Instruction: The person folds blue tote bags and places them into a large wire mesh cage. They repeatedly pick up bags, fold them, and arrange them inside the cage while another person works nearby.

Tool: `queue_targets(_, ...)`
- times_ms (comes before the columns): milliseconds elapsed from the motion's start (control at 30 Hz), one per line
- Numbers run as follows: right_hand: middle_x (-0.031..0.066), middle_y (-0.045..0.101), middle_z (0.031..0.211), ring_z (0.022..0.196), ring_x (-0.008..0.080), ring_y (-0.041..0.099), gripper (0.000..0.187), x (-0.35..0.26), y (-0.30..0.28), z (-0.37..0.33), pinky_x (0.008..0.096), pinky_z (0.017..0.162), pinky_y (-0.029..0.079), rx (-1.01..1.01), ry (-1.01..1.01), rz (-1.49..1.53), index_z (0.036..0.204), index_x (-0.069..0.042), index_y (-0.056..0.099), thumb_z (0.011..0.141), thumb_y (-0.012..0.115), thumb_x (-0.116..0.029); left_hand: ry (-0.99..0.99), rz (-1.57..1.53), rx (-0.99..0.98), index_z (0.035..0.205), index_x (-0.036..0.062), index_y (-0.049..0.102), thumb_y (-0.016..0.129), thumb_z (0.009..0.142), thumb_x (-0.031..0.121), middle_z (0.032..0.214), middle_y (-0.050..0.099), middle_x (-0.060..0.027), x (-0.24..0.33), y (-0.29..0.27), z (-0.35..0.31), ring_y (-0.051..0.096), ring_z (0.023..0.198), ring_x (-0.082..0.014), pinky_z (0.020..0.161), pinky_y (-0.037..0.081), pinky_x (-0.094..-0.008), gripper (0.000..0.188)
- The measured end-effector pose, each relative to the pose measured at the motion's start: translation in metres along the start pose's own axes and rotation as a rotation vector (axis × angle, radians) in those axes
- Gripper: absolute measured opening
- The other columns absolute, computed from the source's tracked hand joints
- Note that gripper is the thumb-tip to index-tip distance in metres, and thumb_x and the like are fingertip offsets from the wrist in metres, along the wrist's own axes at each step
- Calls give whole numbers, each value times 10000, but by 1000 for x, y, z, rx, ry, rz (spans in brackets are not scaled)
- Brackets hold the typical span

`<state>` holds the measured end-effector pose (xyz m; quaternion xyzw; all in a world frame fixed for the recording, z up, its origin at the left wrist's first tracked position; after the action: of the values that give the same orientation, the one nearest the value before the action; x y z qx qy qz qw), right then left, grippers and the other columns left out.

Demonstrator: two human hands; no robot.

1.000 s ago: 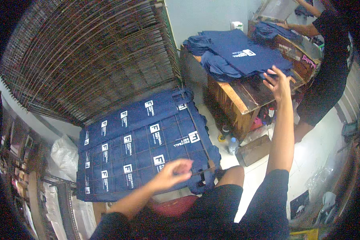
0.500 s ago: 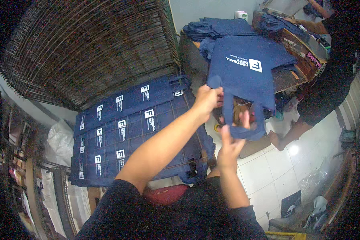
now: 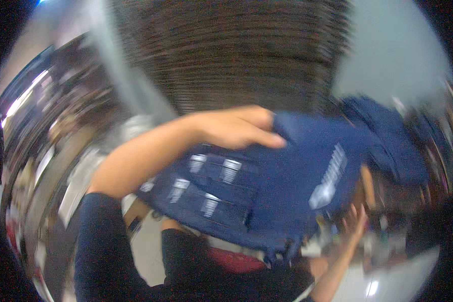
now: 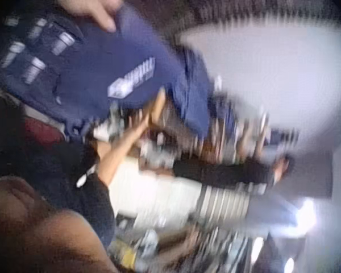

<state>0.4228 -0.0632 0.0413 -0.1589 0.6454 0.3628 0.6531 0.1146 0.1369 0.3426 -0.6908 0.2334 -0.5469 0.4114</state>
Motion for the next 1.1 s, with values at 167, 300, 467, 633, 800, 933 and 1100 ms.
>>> queue_targets(167, 117, 219, 1490, 1366, 281, 215, 692, 10, 98, -11, 443, 1112, 185, -79, 244, 1018, 1459, -95, 162, 911, 516, -327, 57, -203, 100, 1092, -73, 577, 529, 899, 227, 1009, 653, -125, -17, 1, -79, 574, 915, -197, 872, 440, -355, 360)
queue_targets(300, 168, 279, 1455, 1322, 358, 282, 841, -5, 174, -61, 540, 1075, 210, -554, 311, 500, 1439, -58, 200, 797, 652, -359, -169, -483, 214, 1148, -41, 562, 550, 885, 191, 1125, 616, -111, -41, -4, -199, 564, 988, -192, 892, 438, -347, 351)
queue_targets(467, 292, 376, 1352, 1222, 380, 417, 504, 8, 167, -17, 510, 995, 363, -746, -678, -75, 1303, 11, 435, 816, 493, -108, -551, -362, 251, 1163, -17, 545, 643, 820, 295, 1167, 595, -116, -162, -17, -253, 567, 1041, -223, 888, 446, -360, 473)
queue_targets(633, 166, 381, 1390, 1266, 322, 366, 692, -121, 269, -68, 446, 1048, 276, -611, 83, 13, 1378, -48, 366, 749, 604, -208, -263, -242, 912, 1065, 10, 563, 723, 737, 361, 1001, 635, -135, -112, 16, -299, 624, 891, -255, 768, 498, -357, 507)
queue_targets(800, 167, 390, 1356, 1218, 298, 389, 662, -157, 304, -85, 450, 1044, 283, -641, -95, 13, 1377, -20, 332, 776, 609, -56, 881, -1340, -288, 1418, 23, 242, 475, 733, 763, 1272, 511, -196, -119, 232, -228, 581, 1048, -328, 862, 492, -451, 1034)
queue_targets(933, 187, 421, 1309, 1159, 293, 424, 662, -155, 313, -88, 460, 1031, 292, -588, -172, -23, 1358, 21, 298, 781, 618, -29, 632, -2308, -49, 1349, -28, 352, 488, 815, 662, 1228, 528, -204, -116, 280, -180, 550, 1087, -289, 902, 449, -363, 882)
queue_targets(1100, 172, 459, 1274, 1110, 282, 466, 619, -147, 322, -108, 426, 990, 340, -603, -156, -129, 1346, -9, 322, 791, 595, 6, 222, -2365, 350, 1469, 178, -41, 362, 715, 833, 1520, 85, -155, -173, 238, -147, 254, 1334, -409, 1021, 264, -594, 1077)
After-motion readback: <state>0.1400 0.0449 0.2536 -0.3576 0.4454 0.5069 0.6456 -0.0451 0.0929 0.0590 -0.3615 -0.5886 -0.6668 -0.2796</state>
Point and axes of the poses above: each hand's wrist, its own z-axis towards the middle knuckle, its own y-axis out of the palm, x = y × z, the point moved 1 cm from there along z, towards the middle knuckle
